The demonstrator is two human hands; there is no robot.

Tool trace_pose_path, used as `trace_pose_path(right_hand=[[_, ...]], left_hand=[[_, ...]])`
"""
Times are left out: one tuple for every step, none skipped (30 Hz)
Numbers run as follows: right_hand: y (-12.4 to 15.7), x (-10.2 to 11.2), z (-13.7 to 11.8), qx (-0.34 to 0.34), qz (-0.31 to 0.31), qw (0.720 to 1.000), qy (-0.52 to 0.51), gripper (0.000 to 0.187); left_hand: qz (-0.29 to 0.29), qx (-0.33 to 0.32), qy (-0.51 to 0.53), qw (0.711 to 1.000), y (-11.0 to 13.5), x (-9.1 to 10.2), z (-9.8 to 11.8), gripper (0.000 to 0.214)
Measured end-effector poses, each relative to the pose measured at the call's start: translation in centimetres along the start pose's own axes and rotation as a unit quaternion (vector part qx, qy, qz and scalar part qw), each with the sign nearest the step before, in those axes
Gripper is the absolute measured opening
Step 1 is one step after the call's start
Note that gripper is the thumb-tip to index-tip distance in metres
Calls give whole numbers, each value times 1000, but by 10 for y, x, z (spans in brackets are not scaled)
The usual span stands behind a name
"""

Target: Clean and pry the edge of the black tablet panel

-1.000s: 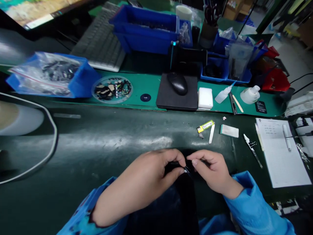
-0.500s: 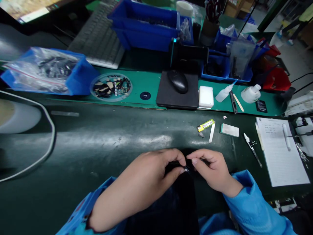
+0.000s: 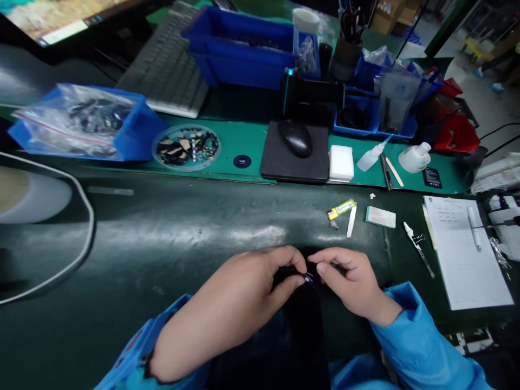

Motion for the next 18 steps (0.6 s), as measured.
trace_pose_path(right_hand=[[0, 0, 0, 2, -2, 1000, 3, 19], [-1, 0, 0, 4, -4, 1000, 7, 20], [-1, -1, 0, 5, -5, 1000, 11, 20], [-1, -1, -1, 7, -4, 1000, 14, 20], [-1, -1, -1, 8, -3, 1000, 17, 20], [-1, -1, -1, 8, -3, 1000, 20, 19], [-2, -1, -2, 9, -1, 1000, 22, 19], [-2, -1, -3, 11, -1, 1000, 24, 19], [-3, 0, -4, 14, -1, 1000, 27, 19], [-3, 0, -5, 19, -1, 999, 29, 18], [-3, 1, -7, 24, -1, 999, 30, 18], [-4, 3, -8, 28, 1, 999, 32, 18], [-4, 6, -9, 32, 5, 999, 35, 18], [-5, 10, -9, 34, 13, 999, 40, 17], [-5, 15, -10, 35, 25, 998, 46, 17], [-5, 20, -9, 35, 39, 997, 53, 17], [-5, 24, -9, 35, 52, 996, 59, 17], [-5, 27, -9, 36, 61, 995, 63, 16]], left_hand=[[1, 3, -3, 1000, 0, 0, -1, 19], [2, 6, -6, 1000, -1, 0, -1, 20], [2, 10, -9, 1000, -1, 0, -1, 20], [2, 13, -13, 1000, -1, 1, -2, 20], [1, 15, -16, 1000, -2, 1, -2, 21], [-1, 17, -19, 1000, -2, 1, -2, 21], [-4, 18, -21, 1000, -2, 1, -2, 21], [-5, 18, -22, 1000, -2, 1, -2, 21], [-6, 18, -23, 1000, -2, 0, -2, 21], [-8, 19, -23, 1000, -1, 0, -2, 20], [-8, 21, -23, 999, -1, 0, -3, 20], [-7, 22, -23, 999, -1, -1, -3, 20], [-7, 21, -22, 1000, -1, -1, -4, 20], [-7, 19, -21, 1000, -2, -2, -5, 20], [-7, 16, -19, 1000, -2, -2, -5, 20], [-7, 13, -18, 1000, -2, -3, -5, 20], [-7, 12, -18, 1000, -3, -4, -5, 19], [-9, 13, -18, 1000, -3, -4, -6, 19]])
Point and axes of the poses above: each hand's wrist, its own y-axis away from the middle knuckle, its own x-axis out of the back of the hand, z = x × y, the point moved 8 cm from there along -y, towards the middle knuckle, and after that the axes turned 12 degrees about x, right-handed, at the moved point
